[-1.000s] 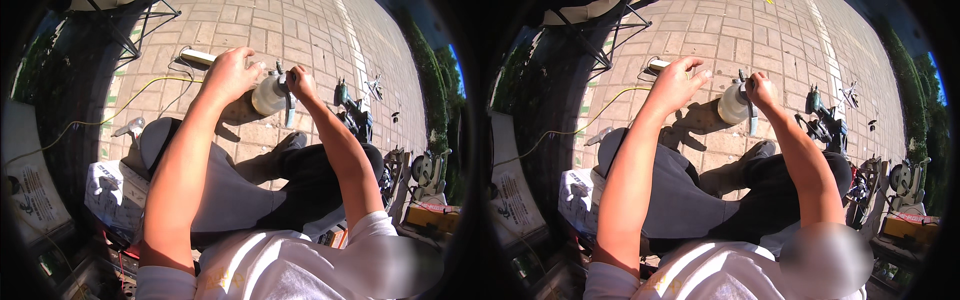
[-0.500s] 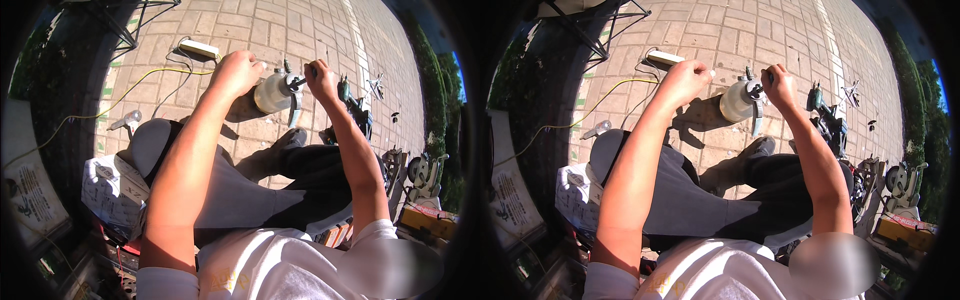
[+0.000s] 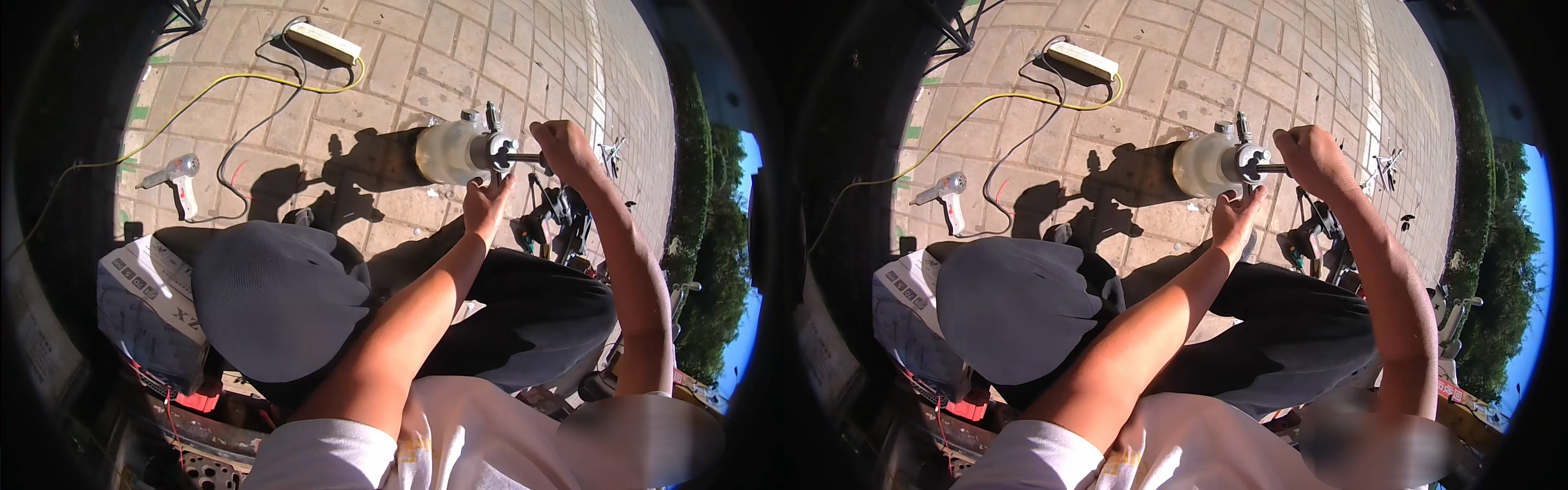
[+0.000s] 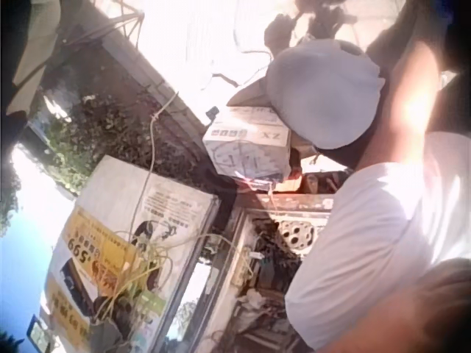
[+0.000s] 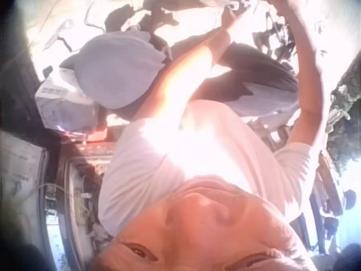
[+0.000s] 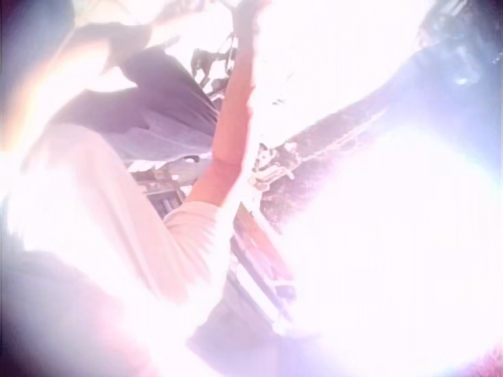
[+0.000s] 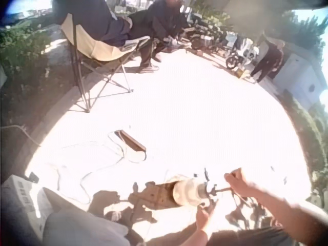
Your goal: The person assembles a handheld garden sprayer by attaching the nozzle and pump handle, then fills the tank with water from a basin. They tighten the cap, test the spray, and later handle a hairdryer and a white cable, moving into a cluttered workshop area.
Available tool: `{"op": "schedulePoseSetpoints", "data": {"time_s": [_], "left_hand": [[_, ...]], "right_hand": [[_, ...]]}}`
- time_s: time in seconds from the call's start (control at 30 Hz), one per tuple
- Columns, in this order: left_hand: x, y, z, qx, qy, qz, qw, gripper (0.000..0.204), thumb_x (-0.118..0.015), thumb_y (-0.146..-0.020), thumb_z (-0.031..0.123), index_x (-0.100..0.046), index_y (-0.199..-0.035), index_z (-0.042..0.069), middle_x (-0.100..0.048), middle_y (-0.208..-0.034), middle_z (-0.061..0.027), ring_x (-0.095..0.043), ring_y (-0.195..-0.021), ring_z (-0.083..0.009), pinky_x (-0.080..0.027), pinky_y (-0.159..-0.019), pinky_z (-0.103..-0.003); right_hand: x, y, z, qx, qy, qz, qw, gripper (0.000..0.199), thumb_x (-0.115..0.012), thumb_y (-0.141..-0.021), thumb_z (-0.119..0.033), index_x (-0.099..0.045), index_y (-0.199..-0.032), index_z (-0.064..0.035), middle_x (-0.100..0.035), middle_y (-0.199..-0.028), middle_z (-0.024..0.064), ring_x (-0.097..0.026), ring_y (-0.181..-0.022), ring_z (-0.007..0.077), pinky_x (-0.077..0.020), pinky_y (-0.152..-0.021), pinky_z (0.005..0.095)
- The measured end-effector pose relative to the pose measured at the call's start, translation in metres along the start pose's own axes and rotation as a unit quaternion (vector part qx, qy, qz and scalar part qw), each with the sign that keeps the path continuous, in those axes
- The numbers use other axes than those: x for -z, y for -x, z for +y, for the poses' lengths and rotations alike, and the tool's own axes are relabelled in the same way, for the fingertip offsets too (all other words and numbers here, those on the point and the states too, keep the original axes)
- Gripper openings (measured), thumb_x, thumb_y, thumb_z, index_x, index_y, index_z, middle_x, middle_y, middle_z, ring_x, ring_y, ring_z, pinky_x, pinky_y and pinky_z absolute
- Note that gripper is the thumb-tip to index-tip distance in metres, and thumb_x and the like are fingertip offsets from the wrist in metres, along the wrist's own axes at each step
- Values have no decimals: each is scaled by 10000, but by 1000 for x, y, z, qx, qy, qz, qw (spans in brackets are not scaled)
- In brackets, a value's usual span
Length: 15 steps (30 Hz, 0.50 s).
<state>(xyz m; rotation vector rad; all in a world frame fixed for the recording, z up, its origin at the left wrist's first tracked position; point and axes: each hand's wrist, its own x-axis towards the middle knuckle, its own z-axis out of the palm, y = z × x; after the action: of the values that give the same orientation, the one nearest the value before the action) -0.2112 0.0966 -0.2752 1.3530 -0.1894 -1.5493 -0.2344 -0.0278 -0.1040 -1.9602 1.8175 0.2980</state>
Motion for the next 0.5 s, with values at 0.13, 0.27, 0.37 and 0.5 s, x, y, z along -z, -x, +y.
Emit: {"op": "schedulePoseSetpoints", "data": {"time_s": [0.13, 0.27, 0.37, 0.5], "left_hand": [[-11, -17, -12, -58, -136, -19, 989, 538, -797, -728, 359, -561, -979, -54, -650, -877, -171, -635, -832, -284, -492, -753, -382], [-18, -19, -30, -143, -142, 0, 979, 422, -748, -751, 229, -552, -1020, -30, -645, -884, -217, -637, -825, -381, -505, -731, -430], [-19, -18, -27, -142, -174, -8, 974, 363, -716, -779, 198, -539, -1012, -17, -636, -889, -237, -622, -835, -416, -505, -717, -457], [-13, -19, -28, -150, -199, 3, 969, 364, -712, -792, 245, -531, -979, -10, -629, -883, -240, -613, -837, -426, -505, -714, -472]], "right_hand": [[-27, 1, -1, 4, -34, 62, 997, 392, -498, -890, -306, -573, -723, 41, -532, -584, 189, -545, -558, 291, -451, -618, 418], [-55, -12, 2, 24, -15, 89, 996, 347, -523, -865, -284, -638, -777, 31, -594, -670, 228, -628, -658, 365, -488, -653, 423], [-74, -25, 15, 34, 13, 110, 993, 337, -532, -846, -299, -642, -742, 2, -604, -696, 233, -624, -683, 401, -497, -649, 433], [-66, -13, -1, 67, 72, 42, 994, 246, -606, -770, -234, -591, -749, 11, -591, -765, 202, -603, -708, 370, -488, -661, 415]]}}
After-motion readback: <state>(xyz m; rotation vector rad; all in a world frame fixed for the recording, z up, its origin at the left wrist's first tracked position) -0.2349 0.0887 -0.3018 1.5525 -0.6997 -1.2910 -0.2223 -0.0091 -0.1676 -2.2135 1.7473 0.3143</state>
